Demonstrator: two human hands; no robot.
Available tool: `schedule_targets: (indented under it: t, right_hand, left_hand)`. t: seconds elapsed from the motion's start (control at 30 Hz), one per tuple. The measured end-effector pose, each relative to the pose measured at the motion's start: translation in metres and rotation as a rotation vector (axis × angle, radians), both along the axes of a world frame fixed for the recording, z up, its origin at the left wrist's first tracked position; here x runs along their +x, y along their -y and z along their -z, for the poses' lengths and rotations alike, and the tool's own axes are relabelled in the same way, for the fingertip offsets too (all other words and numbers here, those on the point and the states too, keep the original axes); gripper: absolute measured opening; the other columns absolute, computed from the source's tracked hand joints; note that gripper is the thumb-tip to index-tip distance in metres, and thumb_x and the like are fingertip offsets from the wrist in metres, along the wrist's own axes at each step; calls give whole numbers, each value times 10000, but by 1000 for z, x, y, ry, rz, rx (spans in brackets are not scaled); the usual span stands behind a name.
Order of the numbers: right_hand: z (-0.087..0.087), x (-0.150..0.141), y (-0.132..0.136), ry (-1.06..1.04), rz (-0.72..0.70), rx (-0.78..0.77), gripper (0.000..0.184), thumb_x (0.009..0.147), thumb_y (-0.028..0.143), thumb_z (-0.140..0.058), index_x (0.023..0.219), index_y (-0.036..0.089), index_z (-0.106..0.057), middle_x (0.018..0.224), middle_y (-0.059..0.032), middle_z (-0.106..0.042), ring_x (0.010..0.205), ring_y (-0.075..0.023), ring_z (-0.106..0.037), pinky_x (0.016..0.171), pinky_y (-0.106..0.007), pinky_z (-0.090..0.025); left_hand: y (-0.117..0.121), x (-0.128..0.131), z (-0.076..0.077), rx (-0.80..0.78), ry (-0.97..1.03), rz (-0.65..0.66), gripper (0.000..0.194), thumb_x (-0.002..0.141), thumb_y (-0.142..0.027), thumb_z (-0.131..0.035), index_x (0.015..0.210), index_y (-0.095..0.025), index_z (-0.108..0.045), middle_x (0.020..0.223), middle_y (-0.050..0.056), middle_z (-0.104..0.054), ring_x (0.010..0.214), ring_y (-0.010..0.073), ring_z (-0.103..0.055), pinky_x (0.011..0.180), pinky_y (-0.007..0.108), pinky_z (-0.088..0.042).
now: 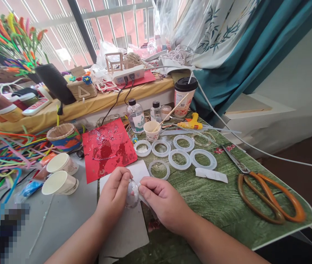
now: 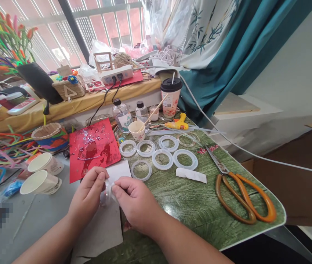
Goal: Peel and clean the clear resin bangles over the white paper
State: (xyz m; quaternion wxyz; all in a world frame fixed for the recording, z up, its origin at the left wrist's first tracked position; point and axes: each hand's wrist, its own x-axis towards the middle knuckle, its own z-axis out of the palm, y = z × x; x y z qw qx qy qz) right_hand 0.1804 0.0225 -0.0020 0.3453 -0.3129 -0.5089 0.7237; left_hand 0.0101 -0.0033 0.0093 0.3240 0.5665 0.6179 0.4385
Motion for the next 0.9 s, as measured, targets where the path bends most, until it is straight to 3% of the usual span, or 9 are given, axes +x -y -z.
schedule_targets:
  t: [0.1,0.2,0.37,0.53,0.73,0.8,0.9]
  right_hand:
    - [-2,1,-1,18,-1,23,423,991,550,-642,752,201,-655,706,16,-513,631,-134,-440,577,-256,-399]
    - [-2,1,1,18,-33,35,393,998,532,-626,786,203,-658,743,12,-513,635,-135,-458,559,-255,-389]
    - [-2,0,3,29,-21,-11,380,997,515,-622,775,208,-633,678,32,-476,591,-127,-427,543,-257,-366]
    - [-5,0,2,51,24,107,364,1014,462,-599,754,208,-632,739,15,-516,652,-144,-473,607,-275,-404]
    - [-5,-1,4,100,79,437,344,1036,296,-546,702,215,-530,761,7,-507,743,-163,-504,736,-301,-430]
    - [-3,-2,3,113,127,375,340,1043,334,-546,723,218,-563,768,-2,-527,749,-171,-509,731,-306,-435]
    - [1,-4,0,46,157,150,340,1028,454,-589,786,221,-638,744,-6,-556,750,-181,-524,707,-303,-448]
  left_hand:
    - [0,-1,1,-15,-2,40,289,1056,-439,-520,866,-233,-590,739,-26,-560,660,162,-541,637,260,-458]
    - [0,-1,0,-29,21,-9,303,1058,-465,-507,874,-236,-584,711,-37,-540,611,155,-513,594,255,-440]
    - [-2,1,-1,-35,12,11,315,1036,-478,-545,848,-229,-591,734,-24,-567,659,166,-541,623,262,-455]
    - [0,3,-1,-50,31,-44,340,1046,-509,-524,860,-230,-582,713,-36,-530,627,157,-511,597,256,-440]
    - [-1,5,-1,-73,132,-151,366,1024,-570,-540,878,-236,-573,644,-62,-479,576,142,-472,552,236,-413]
    - [-3,5,0,-119,174,-131,380,1007,-604,-543,929,-236,-596,617,-71,-464,553,143,-464,527,234,-395]
    - [-5,3,3,-182,147,-40,434,985,-641,-550,930,-219,-638,579,-69,-461,532,149,-454,512,243,-376]
